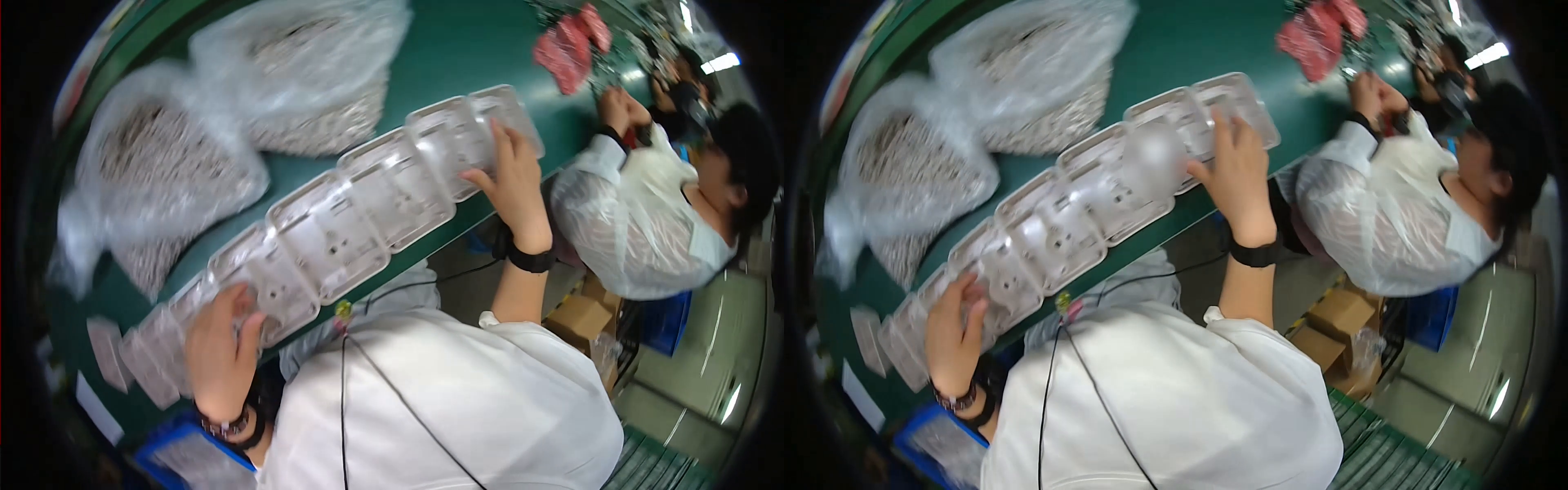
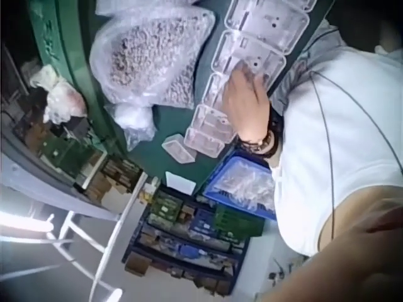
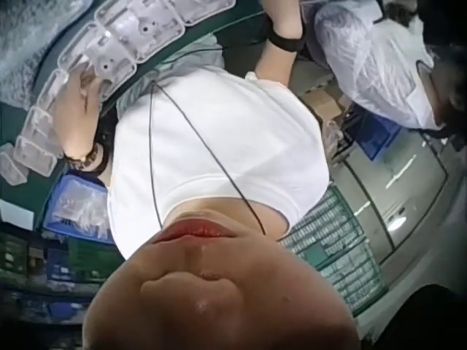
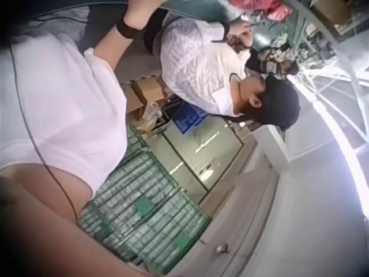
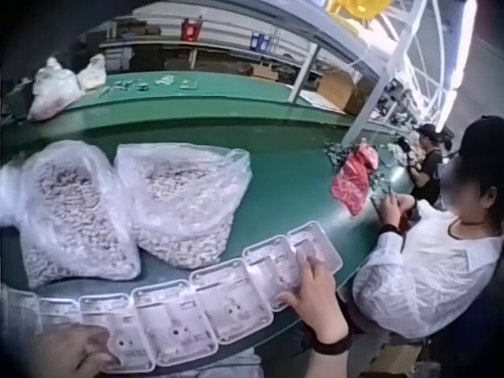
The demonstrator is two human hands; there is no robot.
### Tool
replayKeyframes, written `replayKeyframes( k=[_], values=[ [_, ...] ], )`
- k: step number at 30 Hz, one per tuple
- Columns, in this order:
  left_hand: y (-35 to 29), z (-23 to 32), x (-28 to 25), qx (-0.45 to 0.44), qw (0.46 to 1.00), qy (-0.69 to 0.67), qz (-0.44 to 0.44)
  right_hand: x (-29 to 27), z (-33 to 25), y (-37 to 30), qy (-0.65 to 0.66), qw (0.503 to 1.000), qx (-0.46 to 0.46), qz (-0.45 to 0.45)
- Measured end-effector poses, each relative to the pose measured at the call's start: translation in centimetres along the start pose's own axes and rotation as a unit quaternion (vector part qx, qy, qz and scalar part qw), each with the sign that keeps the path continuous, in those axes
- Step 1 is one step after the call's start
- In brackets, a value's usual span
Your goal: The person fits small plastic components into plastic housings, places the housings into a blue bin, and covers them with a plastic sheet before arranging more housings on the table to repeat the process.
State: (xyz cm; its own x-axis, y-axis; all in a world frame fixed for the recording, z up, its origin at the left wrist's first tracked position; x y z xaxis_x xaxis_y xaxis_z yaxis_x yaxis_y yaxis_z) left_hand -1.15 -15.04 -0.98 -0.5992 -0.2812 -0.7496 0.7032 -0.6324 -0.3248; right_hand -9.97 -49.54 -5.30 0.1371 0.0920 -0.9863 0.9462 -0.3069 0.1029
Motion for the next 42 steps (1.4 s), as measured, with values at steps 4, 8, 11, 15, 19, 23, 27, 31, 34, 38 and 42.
replayKeyframes(
  k=[4, 8, 11, 15, 19, 23, 27, 31, 34, 38, 42],
  values=[
    [-0.1, -0.6, 1.7, 0.037, 0.999, 0.025, 0.008, 1.9, -0.4, -0.1, -0.024, 0.999, -0.004, -0.031],
    [-2.3, -1.9, 1.9, 0.040, 0.998, 0.012, 0.035, 2.3, -1.8, 1.0, -0.031, 0.998, 0.018, -0.046],
    [-2.7, -2.5, 1.8, 0.014, 0.999, 0.005, 0.047, 2.8, -2.6, 1.7, -0.038, 0.998, -0.001, -0.040],
    [-1.9, -1.0, 2.9, 0.115, 0.989, -0.014, -0.095, 2.2, -1.6, 2.2, -0.083, 0.993, 0.051, -0.064],
    [-2.3, -1.9, 2.8, 0.126, 0.977, -0.058, -0.164, 2.7, -2.6, 2.9, -0.006, 0.993, 0.072, -0.091],
    [-1.2, -1.1, 2.6, 0.110, 0.972, -0.058, -0.202, 1.8, -2.1, 2.4, 0.015, 0.993, 0.052, -0.101],
    [-0.6, -0.6, 2.8, 0.109, 0.971, -0.027, -0.210, 1.6, -2.5, 1.8, -0.017, 0.994, 0.026, -0.102],
    [0.0, -0.3, 2.8, 0.092, 0.976, -0.045, -0.191, 1.8, -2.2, 1.8, -0.035, 0.994, 0.071, -0.076],
    [0.2, -0.9, 3.0, 0.057, 0.980, -0.072, -0.174, 2.0, -1.2, 2.1, 0.021, 0.996, 0.030, -0.081],
    [0.7, -1.6, 2.8, 0.002, 0.984, -0.086, -0.159, 1.7, 1.4, 4.9, 0.042, 0.993, -0.014, -0.110],
    [1.0, -1.1, 2.6, 0.005, 0.984, -0.041, -0.171, 2.2, 6.2, 10.5, 0.046, 0.991, -0.001, -0.125]
  ],
)
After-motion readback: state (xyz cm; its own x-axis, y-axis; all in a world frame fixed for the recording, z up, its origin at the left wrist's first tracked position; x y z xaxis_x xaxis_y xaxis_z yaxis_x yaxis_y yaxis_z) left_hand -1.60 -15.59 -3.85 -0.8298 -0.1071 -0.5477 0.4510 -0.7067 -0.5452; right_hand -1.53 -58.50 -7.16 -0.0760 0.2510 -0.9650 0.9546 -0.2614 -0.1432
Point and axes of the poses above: each hand's wrist, its own y-axis towards the middle knuckle, its own x-axis out of the palm, z = x × y, the point moved 6 cm from there along y, towards the middle knuckle, and after that the axes turned 11 degrees about -z, right-handed, at the moved point
